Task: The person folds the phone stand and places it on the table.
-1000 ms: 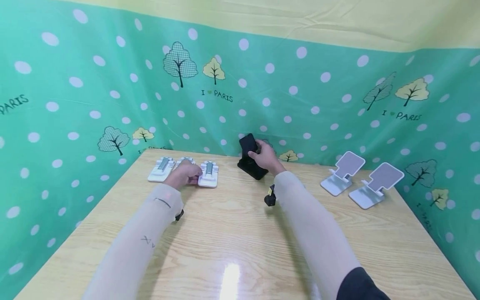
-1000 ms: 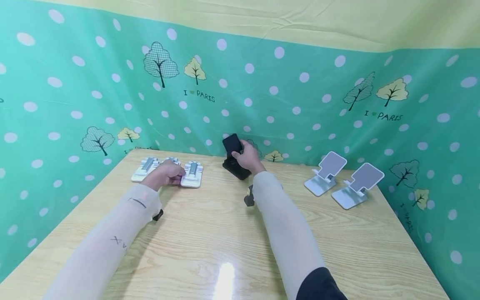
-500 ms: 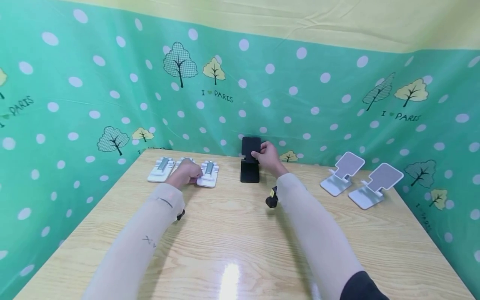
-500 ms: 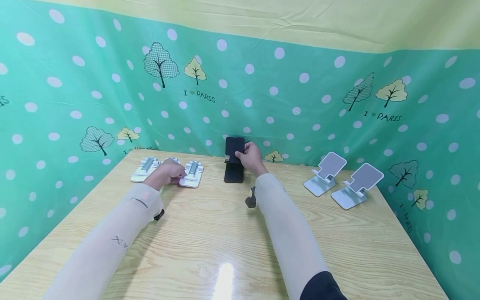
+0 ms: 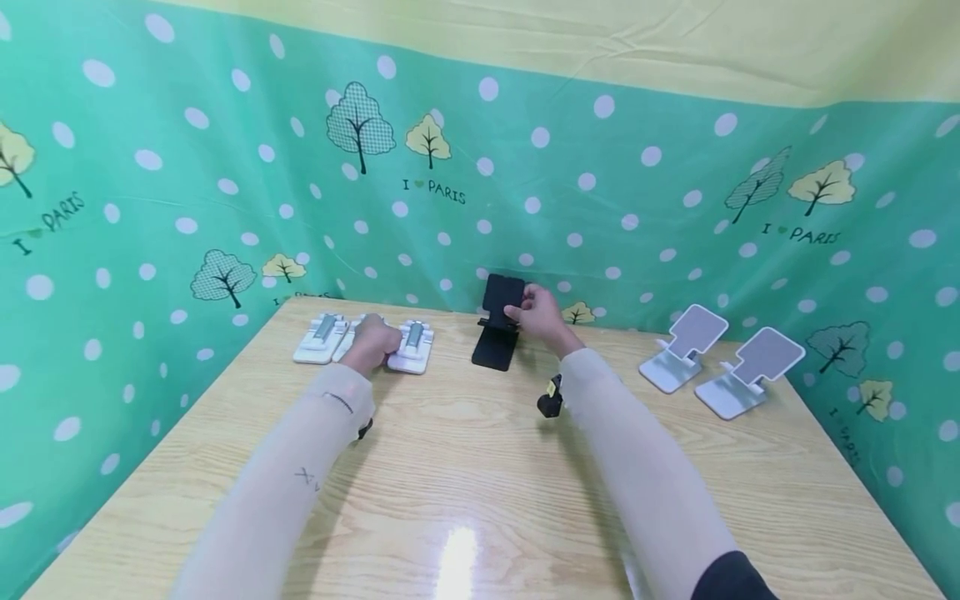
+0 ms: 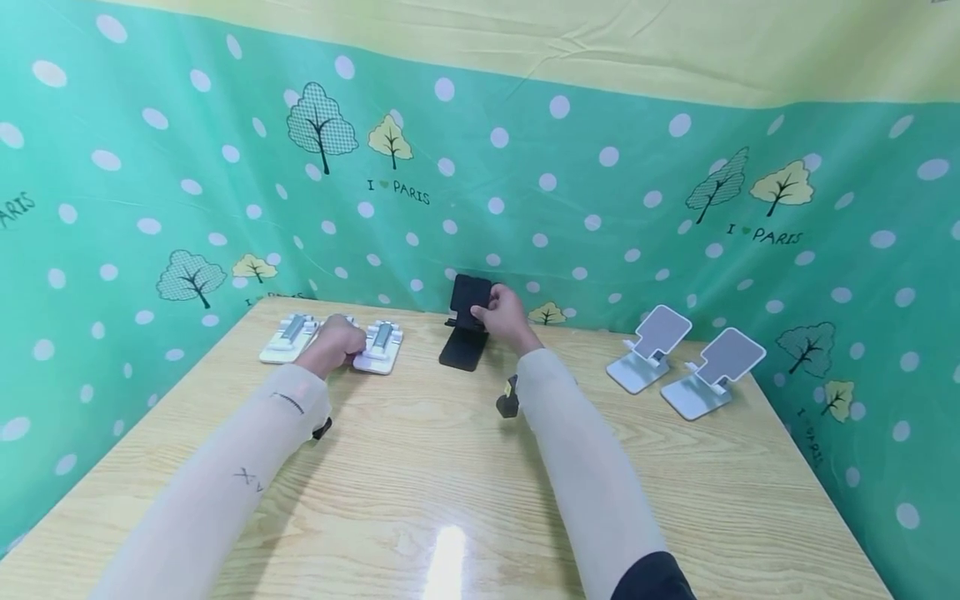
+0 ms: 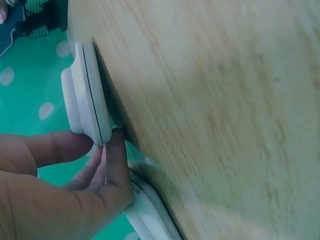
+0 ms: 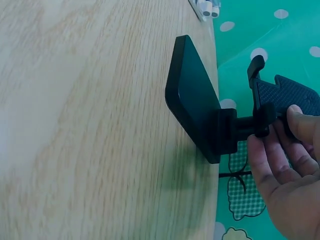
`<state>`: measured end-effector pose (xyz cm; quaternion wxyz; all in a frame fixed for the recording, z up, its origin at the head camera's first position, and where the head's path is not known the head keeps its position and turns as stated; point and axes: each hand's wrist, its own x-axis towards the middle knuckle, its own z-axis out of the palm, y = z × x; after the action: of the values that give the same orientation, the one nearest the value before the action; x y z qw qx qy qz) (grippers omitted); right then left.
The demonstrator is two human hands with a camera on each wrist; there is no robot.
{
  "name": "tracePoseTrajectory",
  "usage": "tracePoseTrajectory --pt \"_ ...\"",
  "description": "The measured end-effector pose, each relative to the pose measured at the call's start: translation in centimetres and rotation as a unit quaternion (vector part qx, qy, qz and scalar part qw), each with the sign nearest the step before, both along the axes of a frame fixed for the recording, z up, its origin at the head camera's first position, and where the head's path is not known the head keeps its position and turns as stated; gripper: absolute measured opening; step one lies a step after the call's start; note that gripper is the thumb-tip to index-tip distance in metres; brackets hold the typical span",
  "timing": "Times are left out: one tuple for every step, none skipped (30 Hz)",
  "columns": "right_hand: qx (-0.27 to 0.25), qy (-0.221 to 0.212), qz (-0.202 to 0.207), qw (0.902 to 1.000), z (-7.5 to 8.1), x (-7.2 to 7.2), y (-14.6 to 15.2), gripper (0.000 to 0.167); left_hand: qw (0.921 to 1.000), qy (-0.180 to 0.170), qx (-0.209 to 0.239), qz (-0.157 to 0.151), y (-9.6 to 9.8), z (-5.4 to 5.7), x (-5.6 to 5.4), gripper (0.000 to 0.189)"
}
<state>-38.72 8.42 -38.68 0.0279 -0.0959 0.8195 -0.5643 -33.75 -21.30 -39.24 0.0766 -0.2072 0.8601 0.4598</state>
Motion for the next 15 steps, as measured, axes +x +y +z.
tracePoseTrajectory --pt "-0.002 0.001 0.004 1.0 0.04 0.03 0.07 0.03 1.0 0.004 -0.002 0.004 0.0 0.03 0.1 0.067" --pt "-0.001 0.002 0.007 1.0 0.08 0.06 0.14 0.03 0.9999 0.008 -0.004 0.006 0.0 0.05 0.17 0.066" --pt "0.001 0.004 0.011 0.9999 0.11 0.1 0.21 0.031 0.9999 0.012 -0.006 0.009 0.01 0.05 0.2 0.065" --pt "0.002 0.005 0.014 0.9999 0.15 0.14 0.28 0.032 0.9998 0.016 -0.009 0.011 0.02 0.06 0.25 0.065" --pt "0.004 0.007 0.016 0.9998 0.18 0.17 0.35 0.033 0.9997 0.019 -0.014 0.011 0.03 0.07 0.29 0.064" --pt "0.005 0.008 0.017 0.9998 0.21 0.2 0.4 0.032 0.9995 0.022 -0.02 0.011 0.04 0.08 0.32 0.065" --pt "0.008 0.009 0.018 0.9998 0.25 0.21 0.45 0.032 0.9992 0.024 -0.028 0.012 0.04 0.09 0.34 0.064" --pt "0.009 0.01 0.02 0.9997 0.3 0.23 0.49 0.032 0.999 0.025 -0.034 0.012 0.06 0.11 0.35 0.063" --pt "0.009 0.009 0.021 0.9997 0.36 0.27 0.52 0.031 0.9988 0.025 -0.039 0.013 0.08 0.15 0.36 0.063" --pt "0.01 0.008 0.023 0.9997 0.42 0.29 0.56 0.03 0.9988 0.025 -0.041 0.014 0.1 0.19 0.37 0.062" --pt "0.01 0.008 0.025 0.9996 0.49 0.31 0.59 0.029 0.9986 0.024 -0.046 0.014 0.13 0.26 0.38 0.06" --pt "0.01 0.007 0.028 0.9995 0.57 0.34 0.63 0.028 0.9984 0.023 -0.051 0.014 0.16 0.33 0.38 0.059" --pt "0.01 0.006 0.031 0.9994 0.63 0.35 0.69 0.028 0.9981 0.022 -0.055 0.013 0.19 0.41 0.38 0.057" --pt "0.008 0.005 0.034 0.9994 0.7 0.35 0.77 0.027 0.9979 0.021 -0.06 0.013 0.24 0.52 0.43 0.056" --pt "0.007 0.004 0.037 0.9993 0.77 0.35 0.87 0.026 0.9976 0.021 -0.065 0.012 0.29 0.63 0.46 0.054"
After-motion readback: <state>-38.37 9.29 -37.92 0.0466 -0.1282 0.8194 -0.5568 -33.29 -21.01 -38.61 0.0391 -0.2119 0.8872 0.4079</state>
